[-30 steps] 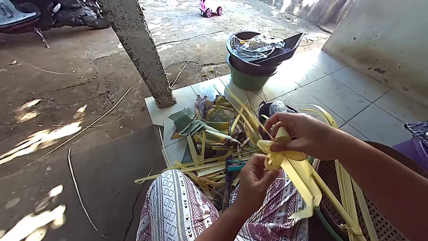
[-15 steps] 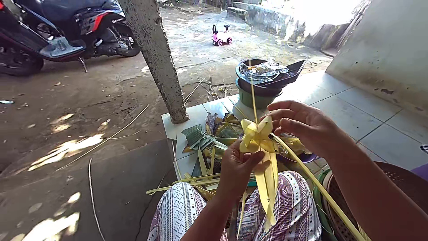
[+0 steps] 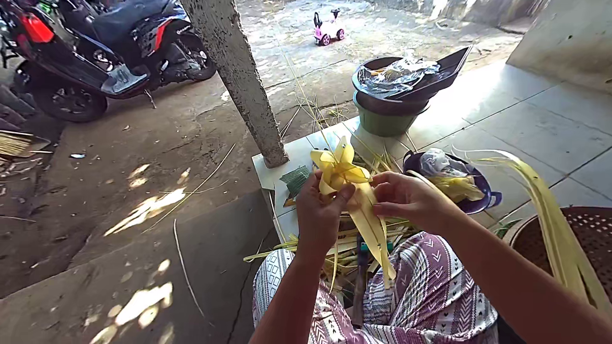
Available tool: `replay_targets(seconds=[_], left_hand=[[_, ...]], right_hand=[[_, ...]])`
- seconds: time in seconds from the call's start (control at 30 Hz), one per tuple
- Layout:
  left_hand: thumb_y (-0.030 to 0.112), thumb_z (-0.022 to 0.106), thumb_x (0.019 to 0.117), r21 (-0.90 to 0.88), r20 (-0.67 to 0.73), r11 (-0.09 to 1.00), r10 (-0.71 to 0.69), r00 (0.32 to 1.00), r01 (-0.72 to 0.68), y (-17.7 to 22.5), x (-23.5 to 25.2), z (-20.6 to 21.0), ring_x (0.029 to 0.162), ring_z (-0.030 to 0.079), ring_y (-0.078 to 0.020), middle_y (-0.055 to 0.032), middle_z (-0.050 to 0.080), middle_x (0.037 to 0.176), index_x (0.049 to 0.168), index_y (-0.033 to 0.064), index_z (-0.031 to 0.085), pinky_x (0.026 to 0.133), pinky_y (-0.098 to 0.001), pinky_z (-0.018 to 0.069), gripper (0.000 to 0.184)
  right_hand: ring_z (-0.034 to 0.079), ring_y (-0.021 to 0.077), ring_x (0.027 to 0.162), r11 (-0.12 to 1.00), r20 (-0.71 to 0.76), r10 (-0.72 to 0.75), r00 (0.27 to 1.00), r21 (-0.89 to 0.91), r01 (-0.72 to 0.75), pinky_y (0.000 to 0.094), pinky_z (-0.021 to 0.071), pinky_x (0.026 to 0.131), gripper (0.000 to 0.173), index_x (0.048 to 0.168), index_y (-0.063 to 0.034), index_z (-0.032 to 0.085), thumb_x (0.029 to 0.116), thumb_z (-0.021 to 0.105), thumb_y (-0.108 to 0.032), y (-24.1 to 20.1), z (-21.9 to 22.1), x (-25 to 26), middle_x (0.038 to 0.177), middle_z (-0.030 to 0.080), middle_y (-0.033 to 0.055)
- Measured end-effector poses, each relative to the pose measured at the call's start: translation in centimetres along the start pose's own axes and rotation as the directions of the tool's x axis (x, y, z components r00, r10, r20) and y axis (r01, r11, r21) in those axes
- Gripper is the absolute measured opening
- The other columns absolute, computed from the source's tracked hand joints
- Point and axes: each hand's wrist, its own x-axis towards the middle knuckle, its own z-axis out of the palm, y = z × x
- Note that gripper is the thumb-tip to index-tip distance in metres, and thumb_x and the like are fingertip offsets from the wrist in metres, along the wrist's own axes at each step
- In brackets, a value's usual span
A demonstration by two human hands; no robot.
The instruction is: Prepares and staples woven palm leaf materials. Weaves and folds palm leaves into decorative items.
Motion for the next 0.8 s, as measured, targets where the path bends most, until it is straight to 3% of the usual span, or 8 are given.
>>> replay_targets(seconds=[0.2, 0.37, 0.43, 0.5, 0.6, 0.7, 0.77, 0.8], left_hand=[[-0.007, 0.067, 0.0892, 0.027, 0.103, 1.0, 0.01, 0.995, -0.013, -0.4, 0.8, -1.6, 0.083, 0.07, -0.0074, 0.0004, 0.069, 0.098, 0.121, 0.0057, 0.057, 0.074, -0.0272, 0.0618, 0.036], [0.008, 0.044, 0.1056, 0.038, 0.143, 0.995, -0.098, 0.985, 0.094, -1.3, 0.6, -2.6, 0.087, 0.075, -0.0137, -0.0052, 0.076, 0.096, 0.127, 0.0018, 0.056, 0.082, -0.0312, 0.062, 0.025], [0.018, 0.051, 0.1045, 0.216, 0.104, 0.975, -0.078, 0.991, 0.054, -1.8, 0.6, -3.2, 0.102, 0.071, -0.0123, -0.0056, 0.074, 0.111, 0.132, 0.0021, 0.057, 0.092, -0.0326, 0.0573, 0.032], [0.035, 0.061, 0.0988, 0.373, 0.054, 0.927, 0.018, 0.998, -0.037, -1.8, 1.3, -4.3, 0.12, 0.062, -0.0172, -0.01, 0.064, 0.133, 0.14, 0.0028, 0.056, 0.099, -0.0403, 0.0517, 0.053], [0.041, 0.055, 0.1024, 0.363, 0.088, 0.91, 0.178, 0.98, -0.198, 1.3, 3.8, -4.8, 0.132, 0.054, -0.0176, -0.0122, 0.058, 0.143, 0.139, -0.0011, 0.054, 0.109, -0.0393, 0.0452, 0.056], [0.035, 0.047, 0.104, 0.263, 0.261, 0.919, 0.224, 0.939, -0.292, 6.0, 7.3, -3.3, 0.121, 0.062, -0.0121, -0.007, 0.065, 0.132, 0.136, -0.0005, 0.057, 0.103, -0.0342, 0.0512, 0.049], [0.026, 0.054, 0.1032, 0.273, 0.379, 0.902, 0.22, 0.899, -0.335, 9.1, 8.9, -1.9, 0.111, 0.067, -0.011, -0.0073, 0.069, 0.124, 0.135, -0.0012, 0.058, 0.097, -0.0316, 0.0547, 0.043], [0.022, 0.057, 0.1026, 0.282, 0.415, 0.887, 0.231, 0.88, -0.365, 10.2, 9.5, -1.2, 0.102, 0.069, -0.0078, -0.0051, 0.072, 0.114, 0.129, -0.0009, 0.062, 0.092, -0.0282, 0.0562, 0.035]], right_hand=[[0.07, 0.0078, 0.077, 0.996, -0.005, -0.088, 0.996, -0.01, 0.088, 0.0229, 0.0597, 0.072, 0.024, 0.114, -0.0035, 0.063, 0.0917, 0.065, 0.005, 0.9, 0.4, 1.3, 0.09, 0.072, 0.0032], [0.069, 0.0068, 0.076, 0.989, -0.167, -0.142, 0.976, 0.02, 0.147, 0.0229, 0.0599, 0.072, 0.022, 0.111, -0.0042, 0.063, 0.0914, 0.064, 0.005, 0.8, -0.1, 0.9, 0.088, 0.07, 0.0018], [0.068, 0.0066, 0.077, 0.984, -0.235, -0.161, 0.959, 0.037, 0.175, 0.0232, 0.0599, 0.073, 0.02, 0.108, -0.0059, 0.062, 0.0907, 0.064, 0.005, 0.8, -0.5, 0.9, 0.088, 0.069, 0.0009], [0.068, 0.0052, 0.076, 0.981, -0.263, -0.176, 0.949, 0.036, 0.192, 0.0226, 0.0598, 0.072, 0.019, 0.103, -0.0078, 0.061, 0.0899, 0.064, 0.006, 0.6, -1.1, 0.9, 0.088, 0.069, -0.0007], [0.069, 0.0062, 0.078, 0.979, -0.231, -0.176, 0.957, 0.057, 0.194, 0.0236, 0.0603, 0.074, 0.021, 0.104, -0.0071, 0.063, 0.0882, 0.064, 0.007, 0.0, -1.9, 1.1, 0.09, 0.071, -0.0001], [0.07, 0.0081, 0.078, 0.977, -0.181, -0.178, 0.967, 0.082, 0.195, 0.0257, 0.061, 0.076, 0.021, 0.105, -0.0045, 0.064, 0.087, 0.064, 0.007, -0.3, -1.4, 1.4, 0.089, 0.071, 0.0011], [0.07, 0.0065, 0.078, 0.976, -0.141, -0.191, 0.971, 0.079, 0.204, 0.0247, 0.061, 0.077, 0.017, 0.101, -0.0054, 0.065, 0.0873, 0.066, 0.005, -0.6, -0.6, 1.7, 0.087, 0.072, -0.0013], [0.07, 0.0051, 0.078, 0.976, -0.116, -0.196, 0.974, 0.074, 0.206, 0.0234, 0.0605, 0.077, 0.015, 0.099, -0.0064, 0.064, 0.089, 0.065, 0.004, -0.9, -0.3, 1.8, 0.086, 0.072, -0.0029]])
